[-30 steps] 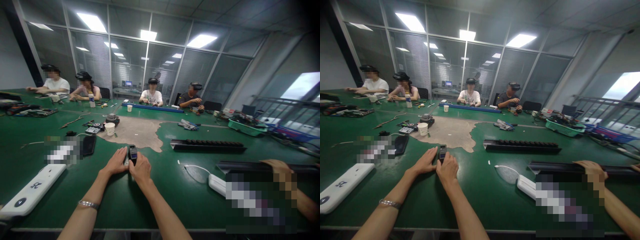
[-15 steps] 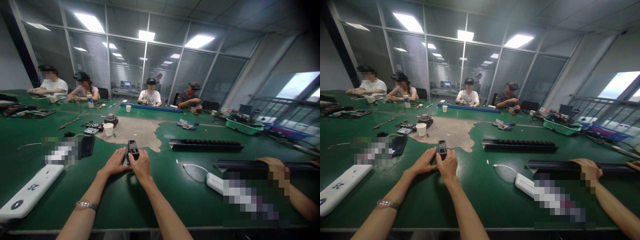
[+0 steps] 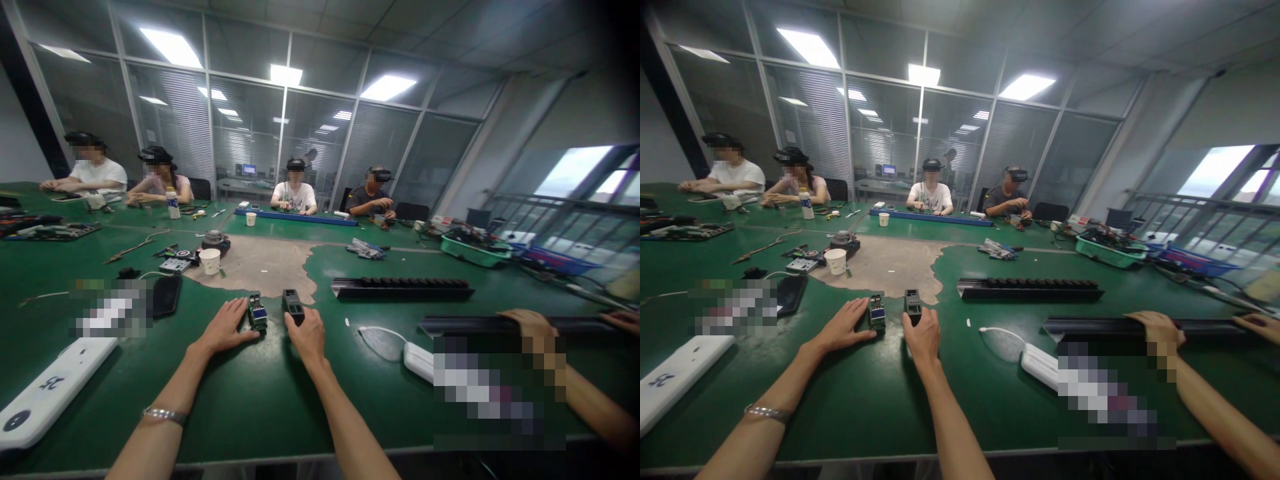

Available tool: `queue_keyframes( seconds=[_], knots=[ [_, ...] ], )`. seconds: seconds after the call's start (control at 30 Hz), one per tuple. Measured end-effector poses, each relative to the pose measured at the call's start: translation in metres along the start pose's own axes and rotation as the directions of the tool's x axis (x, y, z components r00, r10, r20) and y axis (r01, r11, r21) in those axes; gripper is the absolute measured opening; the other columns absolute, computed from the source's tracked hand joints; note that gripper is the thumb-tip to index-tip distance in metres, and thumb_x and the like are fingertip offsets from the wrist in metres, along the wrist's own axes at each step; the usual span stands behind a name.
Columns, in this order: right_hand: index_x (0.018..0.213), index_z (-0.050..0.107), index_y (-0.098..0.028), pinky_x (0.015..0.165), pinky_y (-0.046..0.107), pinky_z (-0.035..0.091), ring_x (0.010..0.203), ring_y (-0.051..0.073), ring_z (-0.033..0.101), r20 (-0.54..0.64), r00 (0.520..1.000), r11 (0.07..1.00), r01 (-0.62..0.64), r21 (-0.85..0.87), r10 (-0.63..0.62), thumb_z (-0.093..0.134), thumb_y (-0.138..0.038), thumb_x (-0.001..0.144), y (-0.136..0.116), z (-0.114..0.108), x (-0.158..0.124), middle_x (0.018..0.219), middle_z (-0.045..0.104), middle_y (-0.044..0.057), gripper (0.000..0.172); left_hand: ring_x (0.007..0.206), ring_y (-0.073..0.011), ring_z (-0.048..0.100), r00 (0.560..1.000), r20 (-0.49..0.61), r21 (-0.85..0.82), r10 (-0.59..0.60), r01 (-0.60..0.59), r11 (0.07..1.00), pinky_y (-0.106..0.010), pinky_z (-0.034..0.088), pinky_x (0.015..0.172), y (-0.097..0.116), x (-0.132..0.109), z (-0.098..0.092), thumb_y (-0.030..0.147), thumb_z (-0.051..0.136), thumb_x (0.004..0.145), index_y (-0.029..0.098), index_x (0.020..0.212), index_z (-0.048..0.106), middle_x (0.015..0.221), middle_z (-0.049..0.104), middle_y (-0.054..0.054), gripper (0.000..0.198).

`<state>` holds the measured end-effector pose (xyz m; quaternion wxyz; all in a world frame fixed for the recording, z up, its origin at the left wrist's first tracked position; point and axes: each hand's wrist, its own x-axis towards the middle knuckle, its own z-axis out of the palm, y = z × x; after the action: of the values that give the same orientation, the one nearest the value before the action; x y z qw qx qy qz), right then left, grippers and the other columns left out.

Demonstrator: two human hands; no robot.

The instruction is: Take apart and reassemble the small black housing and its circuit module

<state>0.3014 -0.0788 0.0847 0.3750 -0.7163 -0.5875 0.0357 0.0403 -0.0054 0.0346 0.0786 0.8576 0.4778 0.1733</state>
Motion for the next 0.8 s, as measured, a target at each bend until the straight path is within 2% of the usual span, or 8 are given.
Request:
queue_keyframes(
  seconds=[0.27, 0.43, 0.63, 0.8],
  knots=[
    [0.114, 0.073, -0.014, 0.089, 0.032, 0.05, 0.102, 0.028, 0.069, 0.073, 0.996, 0.995, -0.041, -0.09, 0.047, 0.068, -0.042, 0.096, 0.007, 0.006, -0.004, 0.108, 0.069, 0.015, 0.034, 0.158, -0.0428, 0.032, 1.0, -0.015, 0.016, 0.013, -0.013, 1.0, -0.061, 0.026, 0.129, -0.001, 0.001, 0.002, 0.084, 0.056, 0.09, 0.013, 0.166, 0.033, 0.17, 0.035, -0.022, 0.106],
    [0.119, 0.071, -0.012, 0.09, 0.034, 0.051, 0.105, 0.031, 0.069, 0.063, 0.997, 0.994, -0.047, -0.094, 0.053, 0.073, -0.051, 0.092, 0.009, 0.006, -0.006, 0.112, 0.068, 0.017, 0.047, 0.158, -0.0421, 0.033, 1.0, -0.024, 0.013, 0.008, -0.008, 1.0, -0.059, 0.026, 0.129, -0.002, 0.001, 0.003, 0.085, 0.057, 0.088, 0.015, 0.166, 0.034, 0.17, 0.036, -0.021, 0.107],
    [0.111, 0.075, -0.014, 0.086, 0.033, 0.051, 0.097, 0.028, 0.07, 0.03, 0.999, 0.999, -0.029, -0.028, 0.029, 0.069, -0.042, 0.095, 0.008, 0.004, -0.004, 0.105, 0.07, 0.013, 0.032, 0.159, -0.0419, 0.031, 1.0, -0.006, 0.019, 0.008, -0.007, 1.0, -0.059, 0.026, 0.129, -0.002, 0.001, 0.002, 0.086, 0.053, 0.09, 0.013, 0.166, 0.033, 0.171, 0.034, -0.021, 0.107],
    [0.102, 0.077, -0.016, 0.085, 0.03, 0.049, 0.092, 0.024, 0.07, -0.004, 1.0, 0.993, 0.009, 0.119, -0.008, 0.067, -0.045, 0.095, -0.01, 0.0, 0.005, 0.097, 0.073, 0.011, 0.032, 0.158, -0.0425, 0.033, 1.0, -0.02, 0.017, 0.022, -0.022, 1.0, -0.061, 0.025, 0.129, -0.004, 0.001, 0.004, 0.084, 0.054, 0.09, 0.016, 0.165, 0.034, 0.17, 0.036, -0.021, 0.104]
  ],
)
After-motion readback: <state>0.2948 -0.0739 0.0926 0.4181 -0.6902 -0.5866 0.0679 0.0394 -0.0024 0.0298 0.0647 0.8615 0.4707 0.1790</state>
